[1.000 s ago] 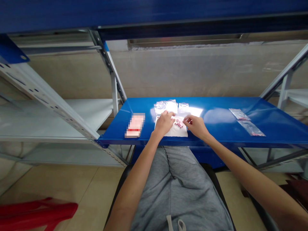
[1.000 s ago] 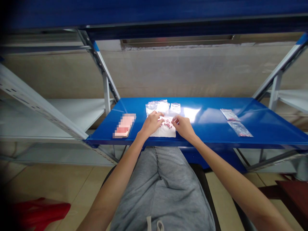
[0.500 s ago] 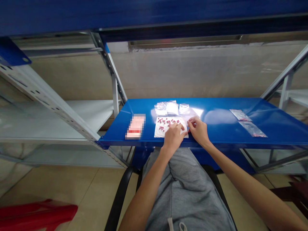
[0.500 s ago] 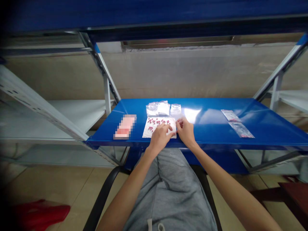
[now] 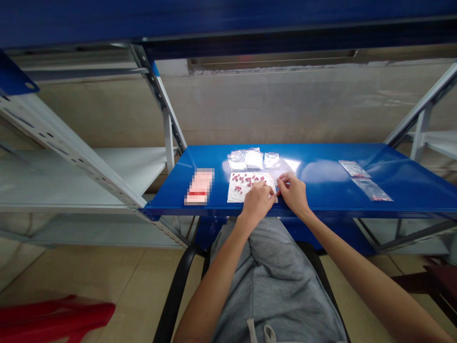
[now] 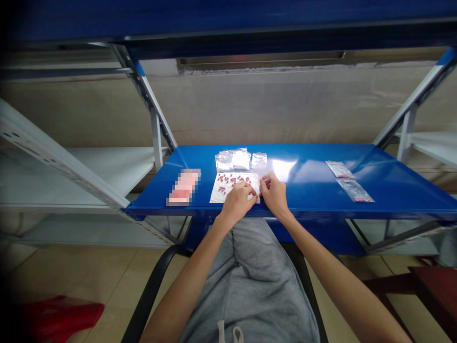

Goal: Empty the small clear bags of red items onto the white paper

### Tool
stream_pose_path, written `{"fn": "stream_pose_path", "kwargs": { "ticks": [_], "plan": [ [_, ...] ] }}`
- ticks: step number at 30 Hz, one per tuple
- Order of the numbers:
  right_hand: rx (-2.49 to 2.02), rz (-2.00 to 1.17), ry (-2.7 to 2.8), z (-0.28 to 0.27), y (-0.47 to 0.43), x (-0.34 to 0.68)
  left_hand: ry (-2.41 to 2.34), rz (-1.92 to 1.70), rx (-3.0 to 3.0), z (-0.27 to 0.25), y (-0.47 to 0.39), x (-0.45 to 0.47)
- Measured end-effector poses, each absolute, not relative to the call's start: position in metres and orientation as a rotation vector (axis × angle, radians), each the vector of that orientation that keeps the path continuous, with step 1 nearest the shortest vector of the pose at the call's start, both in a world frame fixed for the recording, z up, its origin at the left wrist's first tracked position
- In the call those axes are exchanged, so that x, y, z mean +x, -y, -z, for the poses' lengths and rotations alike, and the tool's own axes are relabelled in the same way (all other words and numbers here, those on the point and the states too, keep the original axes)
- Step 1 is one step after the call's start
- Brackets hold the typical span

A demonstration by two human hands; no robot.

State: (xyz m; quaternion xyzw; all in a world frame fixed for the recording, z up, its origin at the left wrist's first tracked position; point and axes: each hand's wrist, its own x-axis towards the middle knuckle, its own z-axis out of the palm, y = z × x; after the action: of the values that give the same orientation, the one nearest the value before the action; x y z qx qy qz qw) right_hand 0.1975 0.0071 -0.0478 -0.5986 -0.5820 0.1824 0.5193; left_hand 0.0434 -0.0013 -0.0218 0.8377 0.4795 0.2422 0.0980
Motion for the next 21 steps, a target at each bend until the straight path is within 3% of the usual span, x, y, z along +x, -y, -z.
{"fn": "stream_pose_path", "kwargs": {
  "ticks": [11,21],
  "plan": [
    [-1.466,-0.430,1.411,0.049,-0.006,0.197,-1.540,-0.798,2.422,0.014,-0.061,0.010],
    [-1.390,-0.557,1.289,0.036,-0.001,0.198,-1.531,-0.951,2.332,0.010,-0.049,0.010]
  ]
}}
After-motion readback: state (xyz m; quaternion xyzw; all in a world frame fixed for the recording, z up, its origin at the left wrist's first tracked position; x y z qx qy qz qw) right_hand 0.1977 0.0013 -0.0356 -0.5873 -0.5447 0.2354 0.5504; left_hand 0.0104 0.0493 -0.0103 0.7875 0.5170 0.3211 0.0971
